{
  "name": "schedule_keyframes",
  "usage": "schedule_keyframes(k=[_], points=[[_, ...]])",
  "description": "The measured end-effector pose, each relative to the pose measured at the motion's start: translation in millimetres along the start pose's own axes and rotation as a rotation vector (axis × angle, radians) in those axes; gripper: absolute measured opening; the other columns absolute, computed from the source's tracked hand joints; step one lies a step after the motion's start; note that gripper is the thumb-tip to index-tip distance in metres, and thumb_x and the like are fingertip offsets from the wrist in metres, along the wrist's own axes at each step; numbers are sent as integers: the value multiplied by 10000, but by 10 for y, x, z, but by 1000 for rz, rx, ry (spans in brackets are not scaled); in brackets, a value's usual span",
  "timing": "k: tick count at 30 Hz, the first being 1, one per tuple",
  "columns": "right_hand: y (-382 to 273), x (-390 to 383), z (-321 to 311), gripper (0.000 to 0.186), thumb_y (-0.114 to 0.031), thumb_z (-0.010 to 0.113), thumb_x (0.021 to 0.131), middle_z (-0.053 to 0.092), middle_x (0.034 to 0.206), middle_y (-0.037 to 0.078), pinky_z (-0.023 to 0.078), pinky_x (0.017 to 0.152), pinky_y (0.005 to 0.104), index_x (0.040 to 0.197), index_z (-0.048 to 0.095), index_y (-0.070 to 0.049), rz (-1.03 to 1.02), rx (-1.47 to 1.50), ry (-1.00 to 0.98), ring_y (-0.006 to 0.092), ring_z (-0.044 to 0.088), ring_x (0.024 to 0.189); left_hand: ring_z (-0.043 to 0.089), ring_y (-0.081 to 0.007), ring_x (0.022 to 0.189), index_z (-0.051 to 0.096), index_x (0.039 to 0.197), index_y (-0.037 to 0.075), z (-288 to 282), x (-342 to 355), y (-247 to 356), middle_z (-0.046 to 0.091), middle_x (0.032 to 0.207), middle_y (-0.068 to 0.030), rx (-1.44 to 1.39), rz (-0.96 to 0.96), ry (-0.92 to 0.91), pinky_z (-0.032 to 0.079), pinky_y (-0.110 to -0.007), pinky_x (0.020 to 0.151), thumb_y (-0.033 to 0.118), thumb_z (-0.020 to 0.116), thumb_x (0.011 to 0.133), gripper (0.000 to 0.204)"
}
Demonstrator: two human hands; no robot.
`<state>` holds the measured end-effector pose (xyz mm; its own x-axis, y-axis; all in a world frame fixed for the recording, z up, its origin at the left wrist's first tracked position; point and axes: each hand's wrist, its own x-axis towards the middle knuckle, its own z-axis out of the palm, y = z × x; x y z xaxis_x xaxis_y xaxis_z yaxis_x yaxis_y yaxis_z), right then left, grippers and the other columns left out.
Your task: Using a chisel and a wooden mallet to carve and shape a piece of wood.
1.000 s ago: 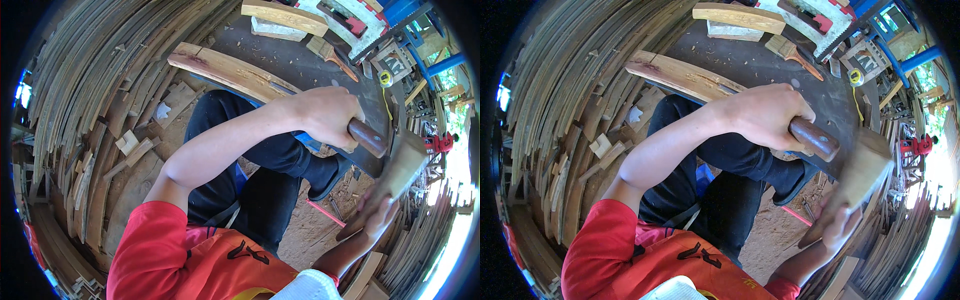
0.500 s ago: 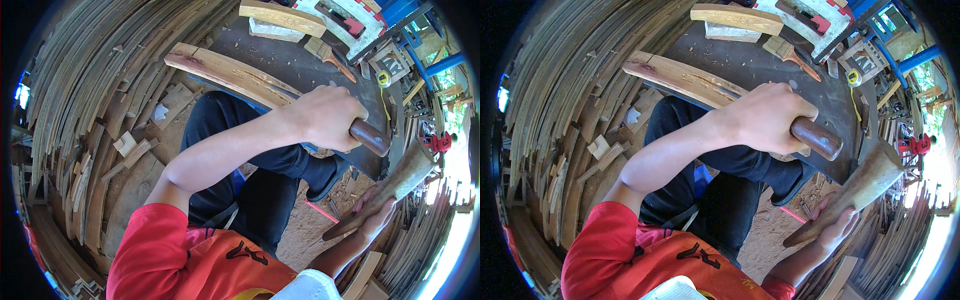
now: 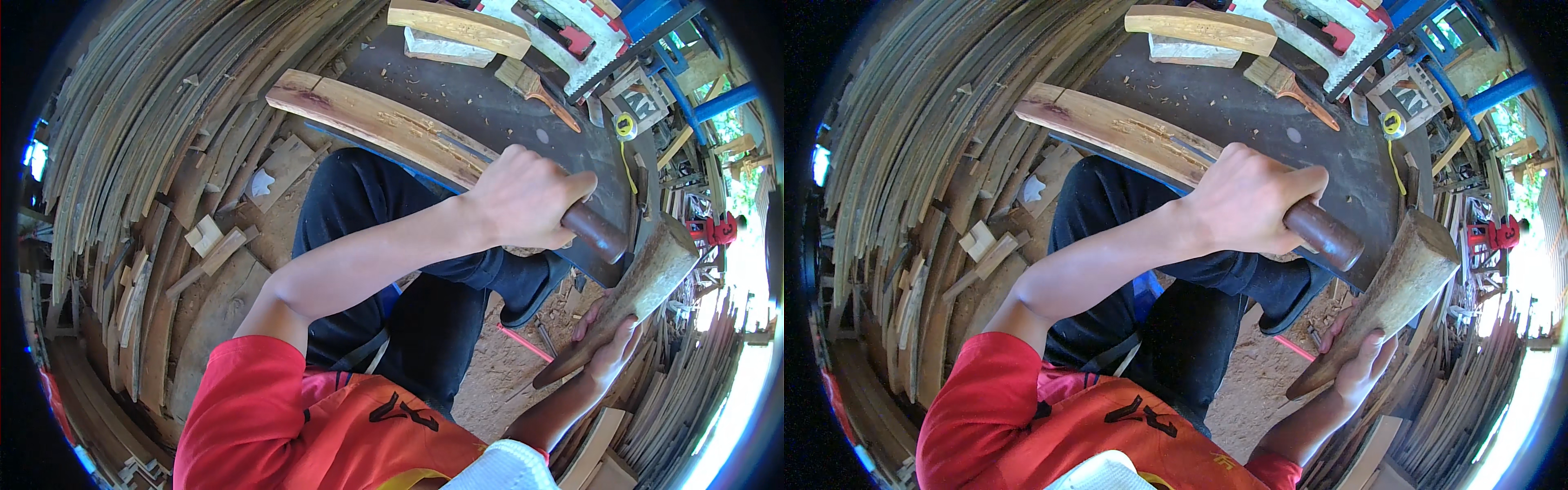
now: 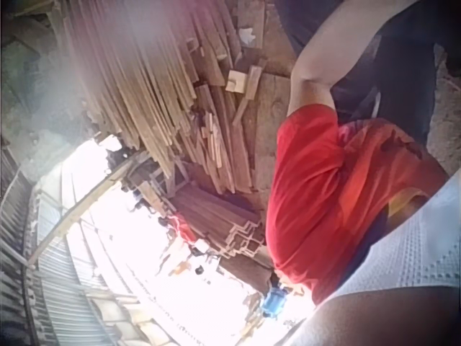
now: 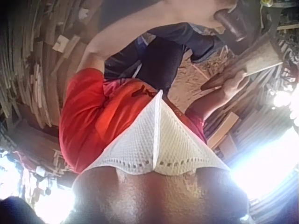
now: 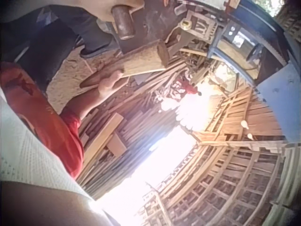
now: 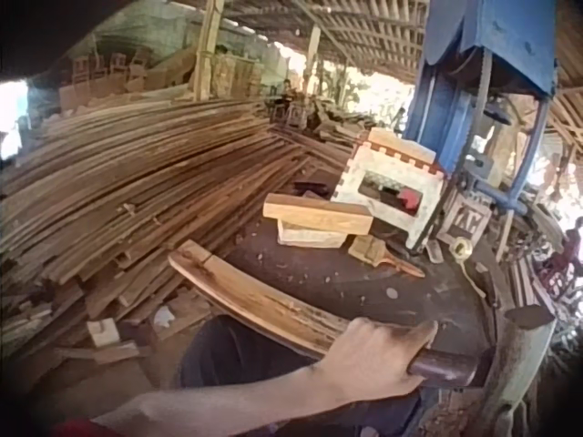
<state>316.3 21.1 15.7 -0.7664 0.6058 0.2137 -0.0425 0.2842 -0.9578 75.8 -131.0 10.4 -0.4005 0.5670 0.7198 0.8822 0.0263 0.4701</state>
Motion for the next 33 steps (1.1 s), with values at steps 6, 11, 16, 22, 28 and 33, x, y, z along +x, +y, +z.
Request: schedule_keyframes(k=[6, 11, 16, 22, 28, 33], points=[[-60, -21, -29, 840, -702, 544, 933, 529, 693, 150, 405, 429, 313, 1185, 487, 96, -56, 37, 29, 216, 508, 478, 606, -316, 511, 566, 784, 127, -18, -17, -20, 572, 558, -54, -9, 51, 31, 461, -426, 479, 216, 743, 663, 232], [-46, 13, -88, 868, -720, 539, 924, 533, 697, 159, 413, 435, 318, 1191, 479, 103, -67, 27, 50, 223, 509, 480, 602, -301, 500, 563, 774, 129, -63, -21, -17, 570, 554, -44, -66, 63, 69, 461, -419, 478, 219, 739, 673, 222], [-72, 31, 38, 858, -711, 556, 922, 538, 697, 159, 417, 440, 317, 1190, 481, 101, -39, 25, 3, 219, 514, 482, 589, -276, 473, 561, 758, 135, -72, -102, -4, 551, 537, -36, -84, 97, 93, 451, -399, 461, 208, 738, 684, 205], [-86, 39, 95, 870, -723, 570, 906, 546, 693, 150, 415, 444, 310, 1175, 495, 101, -33, 8, 0, 209, 521, 492, 564, -270, 444, 564, 767, 132, -101, -103, 33, 530, 528, -41, -142, 138, 178, 435, -382, 435, 198, 739, 685, 204], [-152, 11, 130, 895, -739, 597, 879, 550, 694, 146, 417, 458, 299, 1157, 504, 107, -24, -2, -32, 203, 526, 506, 590, -263, 480, 564, 786, 128, 14, -75, 22, 524, 532, -42, 4, 123, 146, 431, -397, 447, 222, 760, 680, 242], [-132, -23, 100, 899, -742, 605, 871, 550, 694, 143, 416, 457, 298, 1153, 506, 106, -19, 3, -20, 200, 526, 509, 610, -266, 519, 552, 804, 130, 115, -84, -6, 548, 578, -35, 32, 115, 160, 442, -407, 468, 225, 761, 681, 260]])
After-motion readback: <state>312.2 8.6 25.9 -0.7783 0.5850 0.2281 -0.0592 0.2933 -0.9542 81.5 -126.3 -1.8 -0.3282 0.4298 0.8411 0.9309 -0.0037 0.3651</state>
